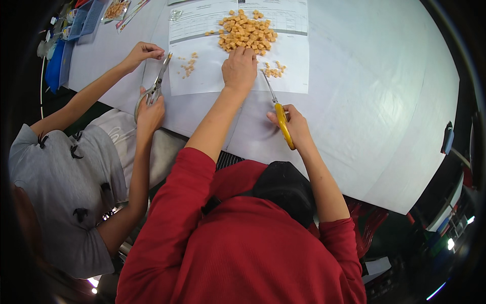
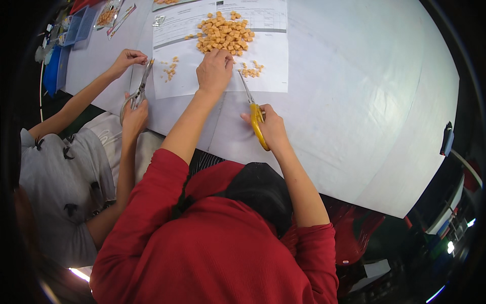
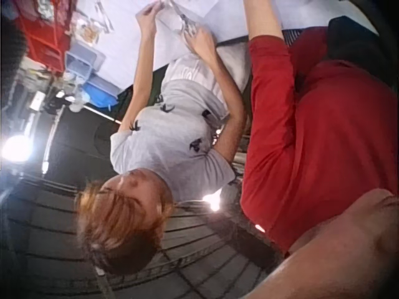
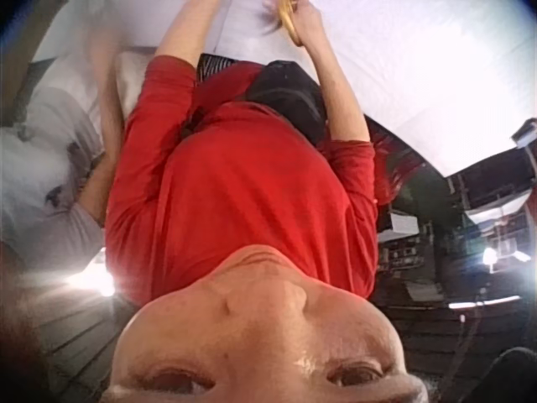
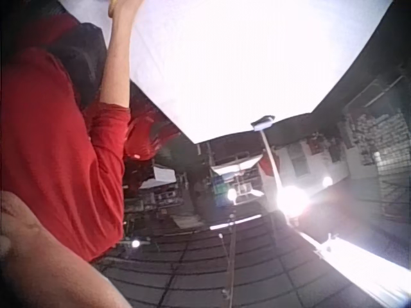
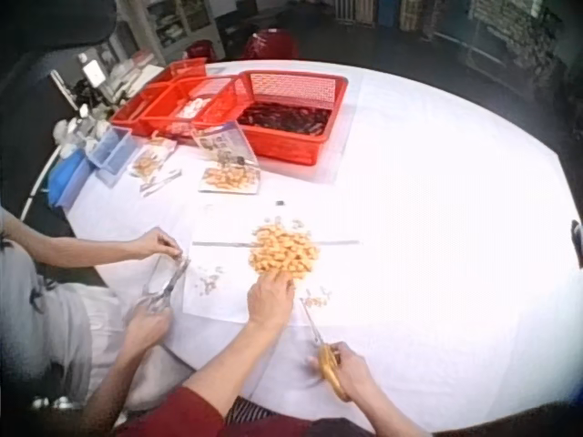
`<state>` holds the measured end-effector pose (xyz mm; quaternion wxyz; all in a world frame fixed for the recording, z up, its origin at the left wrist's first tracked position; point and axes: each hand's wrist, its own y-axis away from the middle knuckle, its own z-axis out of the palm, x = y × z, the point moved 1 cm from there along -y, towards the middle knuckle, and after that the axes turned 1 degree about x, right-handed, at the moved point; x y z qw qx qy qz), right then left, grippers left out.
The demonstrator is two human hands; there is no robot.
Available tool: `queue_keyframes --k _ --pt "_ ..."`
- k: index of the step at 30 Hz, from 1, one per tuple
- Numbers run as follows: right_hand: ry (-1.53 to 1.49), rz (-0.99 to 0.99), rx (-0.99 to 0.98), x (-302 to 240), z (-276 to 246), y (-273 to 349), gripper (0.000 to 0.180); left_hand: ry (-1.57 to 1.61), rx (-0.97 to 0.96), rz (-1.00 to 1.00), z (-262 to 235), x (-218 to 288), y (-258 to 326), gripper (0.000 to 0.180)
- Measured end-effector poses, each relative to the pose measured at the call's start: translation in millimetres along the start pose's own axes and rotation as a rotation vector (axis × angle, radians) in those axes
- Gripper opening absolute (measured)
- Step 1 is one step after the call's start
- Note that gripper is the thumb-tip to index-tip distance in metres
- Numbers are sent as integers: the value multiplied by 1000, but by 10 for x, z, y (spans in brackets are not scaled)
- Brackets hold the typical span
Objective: The person opens a sealed snack packet, pours the contents onto a sheet of paper, and then uses scissors to cut the snack pieces into smaller bits. Another person at the same table performs the same cutting task simultaneously.
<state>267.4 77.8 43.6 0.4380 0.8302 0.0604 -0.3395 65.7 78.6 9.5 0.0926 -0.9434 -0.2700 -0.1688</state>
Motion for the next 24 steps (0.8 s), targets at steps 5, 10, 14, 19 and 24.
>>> queue_keyframes --k 5,10,14,19,24 --pt "-63 35 -90 -59 69 -142 65 51 23 22 -45 -23 13 13" --pt "-133 39 -85 -45 54 -254 74 -5 30 44 -62 10 8 13" --pt "-211 99 -85 -96 2 -172 67 83 -12 -80 -143 -22 43 16" --pt "-214 54 -100 -125 117 -226 55 209 23 -162 -116 -77 139 17" --pt "-237 91 -95 -79 36 -224 71 224 13 -193 29 -56 104 18"
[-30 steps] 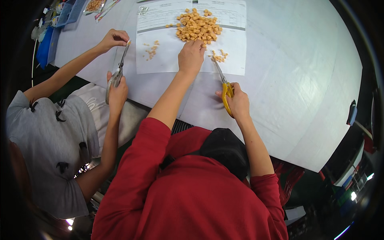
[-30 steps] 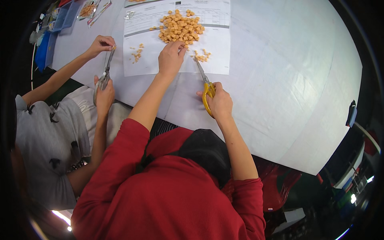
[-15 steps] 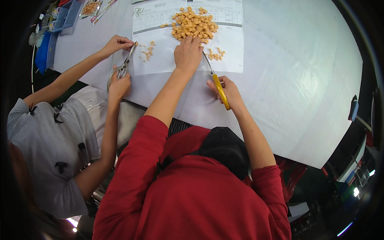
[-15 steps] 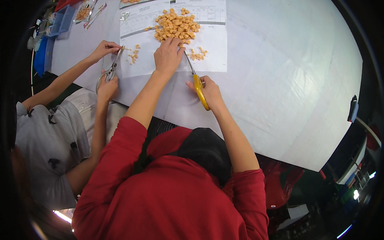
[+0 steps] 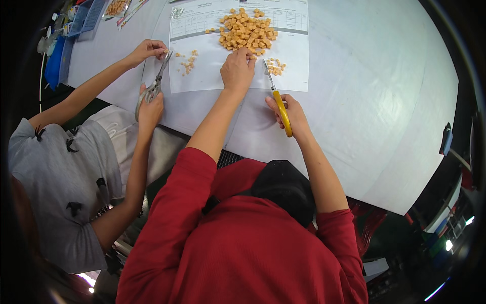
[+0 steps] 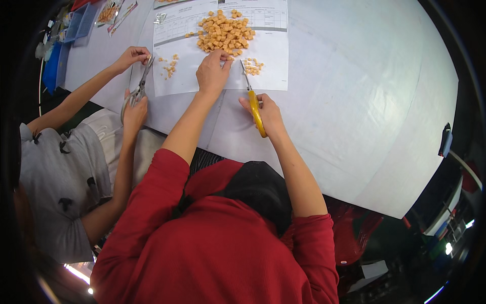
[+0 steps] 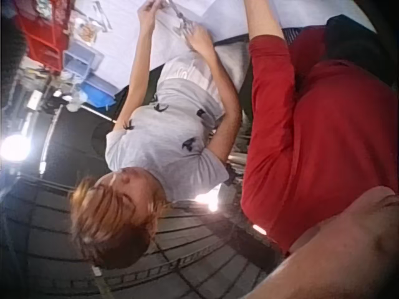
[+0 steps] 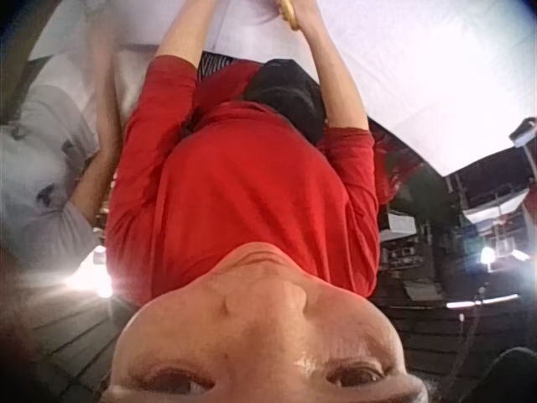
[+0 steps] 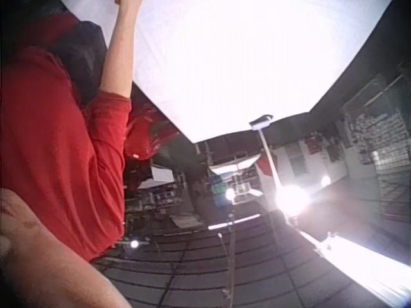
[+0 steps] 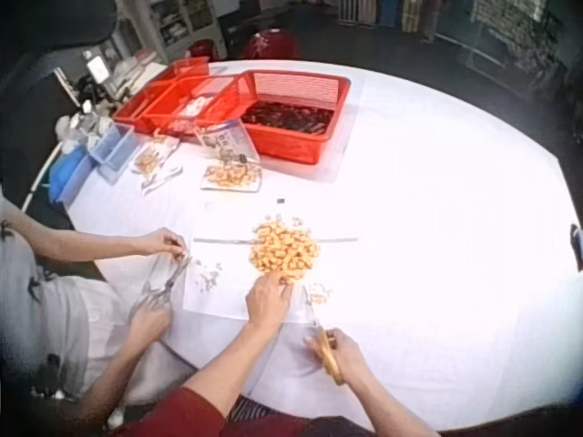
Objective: The person opens a sealed snack packet, pours the contents onto a sheet of paper, and then uses scissors to cut the snack pieces into smaller bits. Another person at the same table performs the same cutting task simultaneously.
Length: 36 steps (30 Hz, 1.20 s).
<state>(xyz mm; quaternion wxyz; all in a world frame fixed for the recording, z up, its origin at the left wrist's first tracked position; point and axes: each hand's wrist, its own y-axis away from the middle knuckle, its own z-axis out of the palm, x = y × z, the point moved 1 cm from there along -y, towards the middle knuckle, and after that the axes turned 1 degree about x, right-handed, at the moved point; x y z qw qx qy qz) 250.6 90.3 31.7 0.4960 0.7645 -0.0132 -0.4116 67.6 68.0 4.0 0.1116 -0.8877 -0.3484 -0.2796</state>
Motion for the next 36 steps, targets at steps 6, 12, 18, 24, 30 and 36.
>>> queue_keyframes --k 6,12,18,24,30,36 --pt "76 -122 27 2 18 184 75 890 -258 -594 -99 -175 44 25" --pt "310 -224 72 -73 90 293 76 1410 -387 -844 -239 -227 188 26" --pt "429 -274 132 -121 110 328 73 1405 -397 -842 -281 -220 247 25" --pt "419 -264 113 -141 96 344 73 1393 -419 -844 -313 -219 266 25" --pt "451 -276 124 -132 101 349 73 1321 -389 -846 -306 -214 272 24" --pt "415 -273 94 -116 86 321 73 1355 -379 -855 -250 -241 279 24"
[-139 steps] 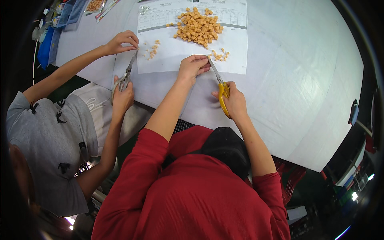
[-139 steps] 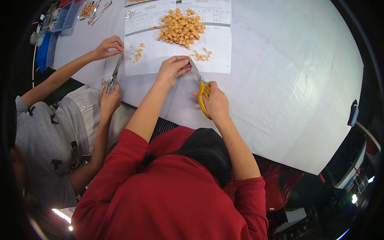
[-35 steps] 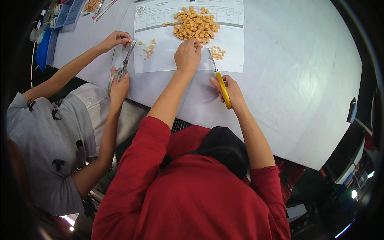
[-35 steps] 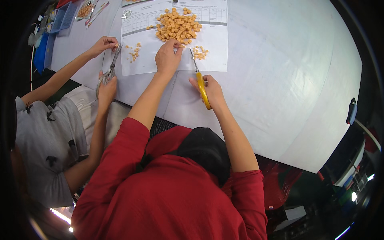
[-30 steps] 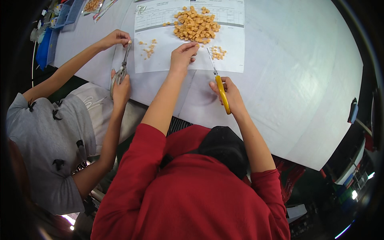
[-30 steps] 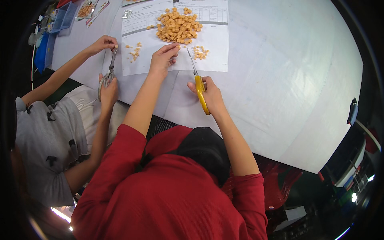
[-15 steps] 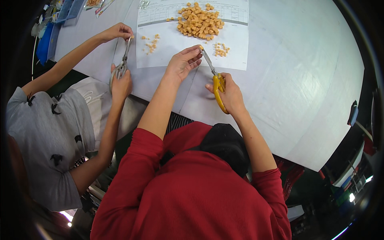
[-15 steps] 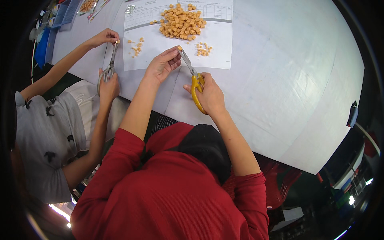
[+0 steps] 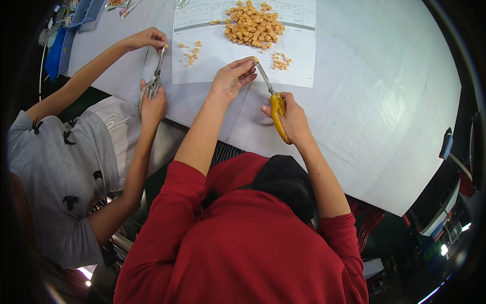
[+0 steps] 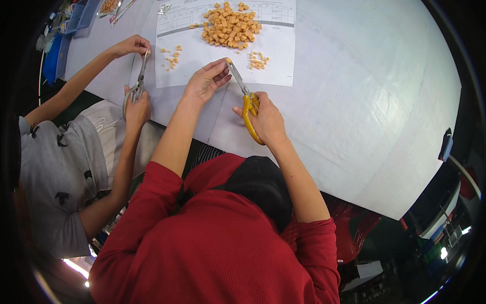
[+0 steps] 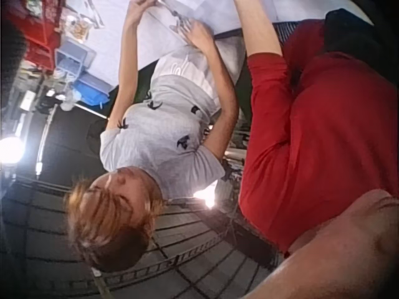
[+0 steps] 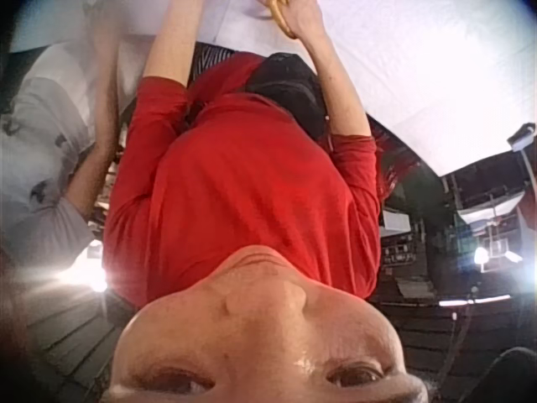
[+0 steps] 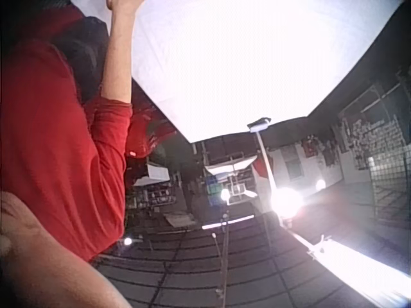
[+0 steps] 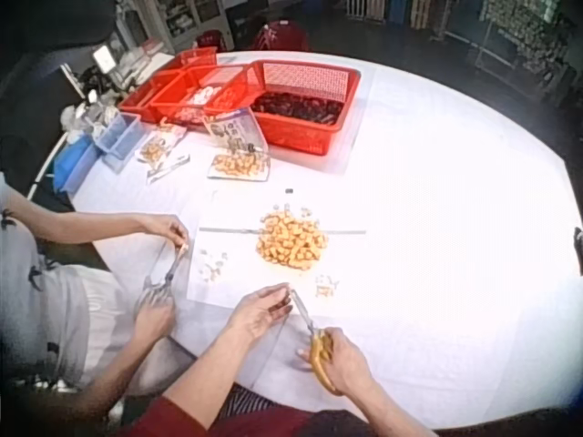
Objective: The person opens a sealed snack packet, pours the contents onto a sheet of paper, and then uses scissors to cut the snack pieces into smaller bits. Another person at the same table performs the same cutting task simultaneously.
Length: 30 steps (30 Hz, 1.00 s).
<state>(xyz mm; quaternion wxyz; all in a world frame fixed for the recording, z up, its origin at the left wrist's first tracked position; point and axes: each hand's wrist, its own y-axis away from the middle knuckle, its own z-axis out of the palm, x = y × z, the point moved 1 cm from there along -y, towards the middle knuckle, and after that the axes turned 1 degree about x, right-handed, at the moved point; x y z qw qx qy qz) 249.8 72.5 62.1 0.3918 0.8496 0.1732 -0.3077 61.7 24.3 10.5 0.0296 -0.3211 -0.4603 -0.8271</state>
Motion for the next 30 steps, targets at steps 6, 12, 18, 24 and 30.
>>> queue_keyframes --k 6,12,18,24,30 --pt "21 9 13 67 0 -32 69 -48 41 5 26 -58 -57 26" --pt "71 50 22 115 41 -77 67 -113 136 50 136 -155 -89 27" --pt "154 55 33 127 62 -94 65 -153 181 72 159 -192 -148 25" --pt "150 65 48 98 19 -75 68 -145 188 59 203 -150 -95 23" --pt "127 52 45 70 -15 -11 72 -59 134 71 146 -133 -84 22"
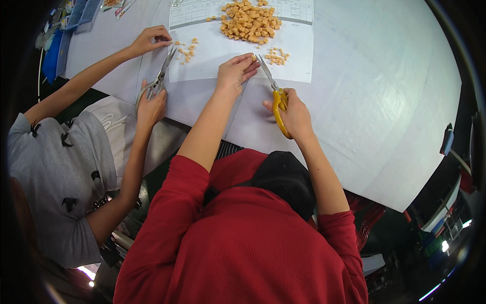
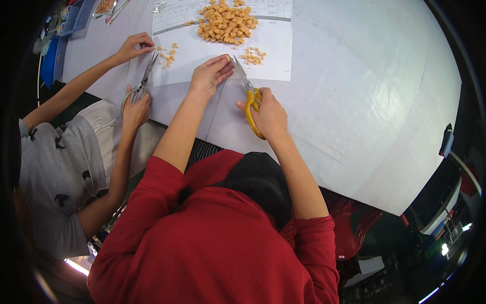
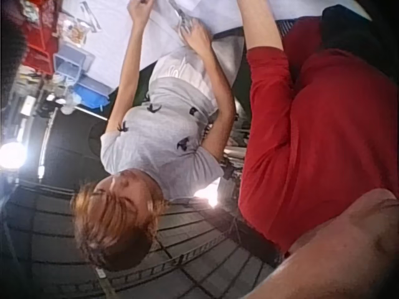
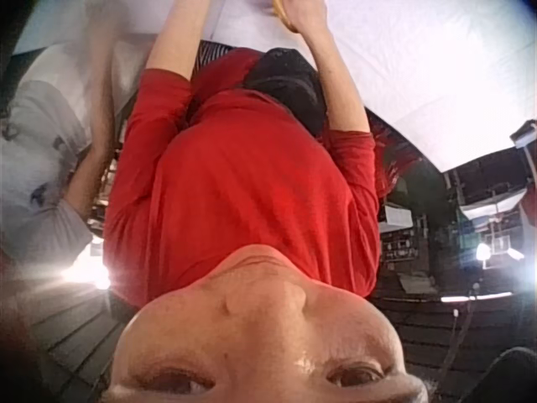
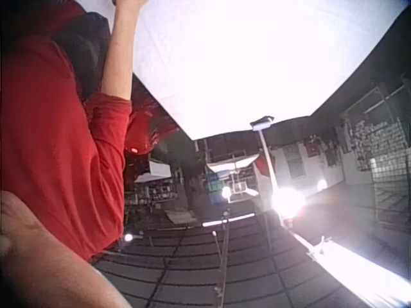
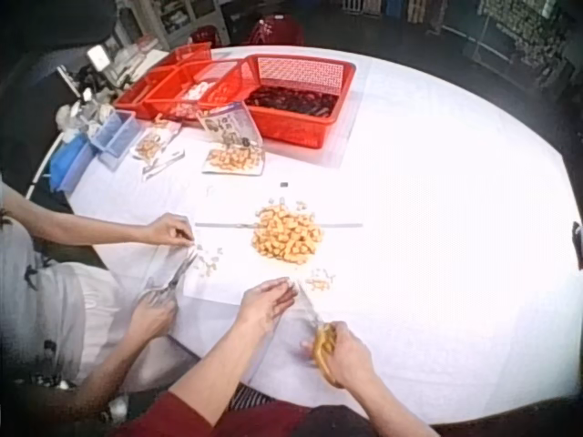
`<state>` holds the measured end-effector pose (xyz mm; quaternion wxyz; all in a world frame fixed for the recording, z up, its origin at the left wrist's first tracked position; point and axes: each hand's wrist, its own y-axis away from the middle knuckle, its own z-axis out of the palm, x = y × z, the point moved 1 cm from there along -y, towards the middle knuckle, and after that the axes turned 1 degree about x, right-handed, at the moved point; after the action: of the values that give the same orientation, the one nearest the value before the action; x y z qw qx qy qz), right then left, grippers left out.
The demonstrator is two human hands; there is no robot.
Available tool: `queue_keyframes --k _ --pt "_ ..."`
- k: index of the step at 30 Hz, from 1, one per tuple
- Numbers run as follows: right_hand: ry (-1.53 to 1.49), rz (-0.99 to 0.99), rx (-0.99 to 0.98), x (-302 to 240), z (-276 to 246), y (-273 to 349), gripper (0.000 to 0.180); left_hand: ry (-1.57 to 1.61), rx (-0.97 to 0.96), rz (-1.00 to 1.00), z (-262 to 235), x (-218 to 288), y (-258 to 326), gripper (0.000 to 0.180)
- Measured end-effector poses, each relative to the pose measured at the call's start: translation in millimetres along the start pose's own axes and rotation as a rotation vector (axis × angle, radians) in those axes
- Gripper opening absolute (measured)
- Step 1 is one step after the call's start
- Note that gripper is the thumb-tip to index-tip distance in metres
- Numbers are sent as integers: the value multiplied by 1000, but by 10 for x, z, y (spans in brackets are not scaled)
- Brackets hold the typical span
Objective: The person opens a sealed snack packet, pours the contents onto a sheet of paper, and then uses scissors to cut the snack pieces into smaller bits. Another person at the same table performs the same cutting task simultaneously.
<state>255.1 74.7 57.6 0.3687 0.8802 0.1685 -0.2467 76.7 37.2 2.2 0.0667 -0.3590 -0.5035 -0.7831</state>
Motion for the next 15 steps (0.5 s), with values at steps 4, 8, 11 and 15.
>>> queue_keyframes --k 4,8,11,15 --pt "70 -49 21 -3 22 21 72 -34 -4 18 -20 2 8 21" --pt "101 -60 25 -29 9 26 73 -86 -9 61 -40 6 7 21" --pt "109 -53 20 -42 14 16 72 -113 -15 77 -30 27 24 22" --pt "111 -63 36 -38 12 3 71 -114 -20 82 -9 25 25 23"
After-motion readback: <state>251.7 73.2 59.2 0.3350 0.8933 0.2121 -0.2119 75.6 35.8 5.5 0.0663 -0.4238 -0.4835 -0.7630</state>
